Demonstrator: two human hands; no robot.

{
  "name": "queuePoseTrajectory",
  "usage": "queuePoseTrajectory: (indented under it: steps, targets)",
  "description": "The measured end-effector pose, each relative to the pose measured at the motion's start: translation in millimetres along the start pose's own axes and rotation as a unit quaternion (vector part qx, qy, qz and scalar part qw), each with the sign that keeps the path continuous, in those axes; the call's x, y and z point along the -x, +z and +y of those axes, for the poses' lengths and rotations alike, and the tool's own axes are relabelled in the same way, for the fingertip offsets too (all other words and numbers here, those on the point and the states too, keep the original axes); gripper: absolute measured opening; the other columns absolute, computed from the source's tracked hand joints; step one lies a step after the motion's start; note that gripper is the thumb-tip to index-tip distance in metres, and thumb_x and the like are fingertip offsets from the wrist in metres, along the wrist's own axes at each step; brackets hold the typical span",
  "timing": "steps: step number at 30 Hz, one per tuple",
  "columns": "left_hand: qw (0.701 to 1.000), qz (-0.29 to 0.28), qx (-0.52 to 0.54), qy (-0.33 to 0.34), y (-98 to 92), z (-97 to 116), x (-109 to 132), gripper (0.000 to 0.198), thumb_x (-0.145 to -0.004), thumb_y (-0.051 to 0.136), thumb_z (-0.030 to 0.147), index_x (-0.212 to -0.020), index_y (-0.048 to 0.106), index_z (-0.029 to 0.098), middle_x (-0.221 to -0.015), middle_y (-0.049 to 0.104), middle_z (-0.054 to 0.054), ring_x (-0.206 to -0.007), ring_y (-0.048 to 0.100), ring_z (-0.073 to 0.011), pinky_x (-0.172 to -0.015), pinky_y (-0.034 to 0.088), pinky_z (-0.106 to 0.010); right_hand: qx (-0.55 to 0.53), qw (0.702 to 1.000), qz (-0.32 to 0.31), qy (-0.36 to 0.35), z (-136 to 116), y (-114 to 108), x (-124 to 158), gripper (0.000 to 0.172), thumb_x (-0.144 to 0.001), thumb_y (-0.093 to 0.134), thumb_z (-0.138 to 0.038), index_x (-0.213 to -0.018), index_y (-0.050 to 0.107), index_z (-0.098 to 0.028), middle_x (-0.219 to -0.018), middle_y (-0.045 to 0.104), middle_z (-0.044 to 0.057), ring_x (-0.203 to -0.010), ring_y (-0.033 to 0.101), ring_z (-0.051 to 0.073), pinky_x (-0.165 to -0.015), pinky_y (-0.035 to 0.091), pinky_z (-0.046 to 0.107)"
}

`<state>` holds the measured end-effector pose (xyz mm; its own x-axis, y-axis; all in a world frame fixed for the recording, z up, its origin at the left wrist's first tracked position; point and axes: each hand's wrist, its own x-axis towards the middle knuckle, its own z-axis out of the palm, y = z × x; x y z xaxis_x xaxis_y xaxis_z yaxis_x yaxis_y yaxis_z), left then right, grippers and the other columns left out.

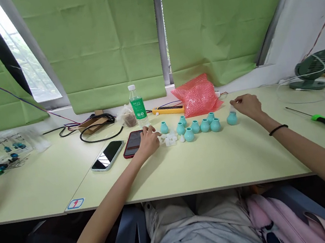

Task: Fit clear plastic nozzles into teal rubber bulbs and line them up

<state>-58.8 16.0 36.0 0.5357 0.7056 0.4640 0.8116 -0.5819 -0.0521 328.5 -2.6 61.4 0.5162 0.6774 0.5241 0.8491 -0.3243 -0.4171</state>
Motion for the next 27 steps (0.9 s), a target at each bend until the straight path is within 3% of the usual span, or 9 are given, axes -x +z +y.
queuePoseTrajectory:
  steps: [4, 7, 10, 12, 14, 16, 20, 23, 27]
  targets:
    - [1.000, 0.006, 0.022, -0.019, -11.0, -16, -5, 0.027, -0.071, 0.041, 0.016, -0.092, 0.058, 0.021, -0.092, 0.044, -0.008, -0.089, 0.034, -0.0227, -0.068, 0.032, -0.033, 0.047, 0.999, -0.019, 0.009, 1, -2, -1, 0.041, -0.064, 0.048, -0.044, -0.085, 0.061, -0.012, -0.074, 0.058, 0.016, -0.073, 0.051, 0.025, -0.057, 0.032, 0.034]
    - [0.998, -0.012, 0.054, -0.013, -16.1, -23, -6, 0.024, -0.070, 0.045, 0.023, -0.090, 0.059, 0.021, -0.089, 0.046, -0.007, -0.087, 0.036, -0.0217, -0.068, 0.032, -0.032, 0.075, 0.994, 0.075, -0.036, -18, -12, 11, 0.049, -0.065, 0.046, -0.046, -0.099, 0.054, -0.011, -0.079, 0.057, 0.015, -0.074, 0.051, 0.025, -0.058, 0.031, 0.034]
    - [0.997, -0.053, 0.061, 0.018, -17.9, -25, -4, 0.021, -0.067, 0.049, 0.027, -0.084, 0.060, 0.021, -0.087, 0.049, -0.005, -0.086, 0.037, -0.0219, -0.069, 0.031, -0.033, 0.021, 0.971, 0.164, -0.175, -56, -18, 41, 0.037, -0.072, 0.041, -0.037, -0.100, 0.052, -0.014, -0.084, 0.055, 0.010, -0.074, 0.051, 0.020, -0.058, 0.031, 0.028]
    - [0.995, -0.081, 0.056, 0.035, -17.8, -24, -3, 0.018, -0.067, 0.050, 0.028, -0.079, 0.060, 0.020, -0.081, 0.051, -0.005, -0.084, 0.039, -0.0215, -0.070, 0.029, -0.035, -0.023, 0.945, 0.109, -0.309, -86, -16, 71, 0.030, -0.074, 0.040, -0.032, -0.093, 0.054, -0.013, -0.077, 0.056, 0.008, -0.070, 0.051, 0.017, -0.058, 0.032, 0.026]
    - [0.993, -0.093, 0.051, 0.043, -16.5, -23, -2, 0.017, -0.069, 0.048, 0.029, -0.075, 0.060, 0.019, -0.074, 0.053, -0.004, -0.082, 0.040, -0.0206, -0.071, 0.028, -0.036, -0.048, 0.902, -0.005, -0.428, -116, -10, 103, 0.027, -0.076, 0.040, -0.030, -0.090, 0.056, -0.014, -0.078, 0.057, 0.008, -0.067, 0.051, 0.015, -0.058, 0.034, 0.024]
    - [0.995, -0.077, 0.041, 0.046, -13.1, -20, -1, 0.020, -0.072, 0.045, 0.032, -0.079, 0.059, 0.020, -0.076, 0.053, -0.004, -0.083, 0.040, -0.0209, -0.072, 0.027, -0.036, -0.031, 0.865, -0.099, -0.491, -140, 0, 132, 0.026, -0.077, 0.040, -0.030, -0.092, 0.055, -0.016, -0.083, 0.056, 0.009, -0.069, 0.052, 0.016, -0.058, 0.034, 0.025]
    - [0.996, -0.055, 0.007, 0.075, -1.0, -11, 2, 0.027, -0.075, 0.043, 0.035, -0.096, 0.054, 0.023, -0.093, 0.049, -0.007, -0.091, 0.035, -0.0234, -0.072, 0.027, -0.037, 0.004, 0.840, -0.173, -0.514, -160, 23, 162, 0.029, -0.078, 0.039, -0.029, -0.105, 0.047, -0.019, -0.094, 0.050, 0.011, -0.083, 0.049, 0.021, -0.063, 0.037, 0.029]
    - [0.994, -0.068, -0.015, 0.085, 6.4, -6, 3, 0.025, -0.075, 0.043, 0.031, -0.096, 0.054, 0.022, -0.096, 0.047, -0.008, -0.093, 0.034, -0.0238, -0.072, 0.027, -0.038, 0.011, 0.839, -0.181, -0.512, -156, 32, 165, 0.027, -0.081, 0.036, -0.027, -0.104, 0.047, -0.020, -0.097, 0.047, 0.012, -0.092, 0.044, 0.024, -0.066, 0.039, 0.032]
    - [0.995, -0.071, -0.003, 0.072, 7.3, -7, 4, 0.021, -0.072, 0.044, 0.024, -0.089, 0.056, 0.020, -0.094, 0.046, -0.008, -0.092, 0.034, -0.0238, -0.071, 0.028, -0.039, -0.030, 0.841, -0.180, -0.510, -143, 33, 162, 0.023, -0.082, 0.033, -0.022, -0.097, 0.049, -0.018, -0.092, 0.049, 0.010, -0.088, 0.046, 0.020, -0.068, 0.039, 0.030]
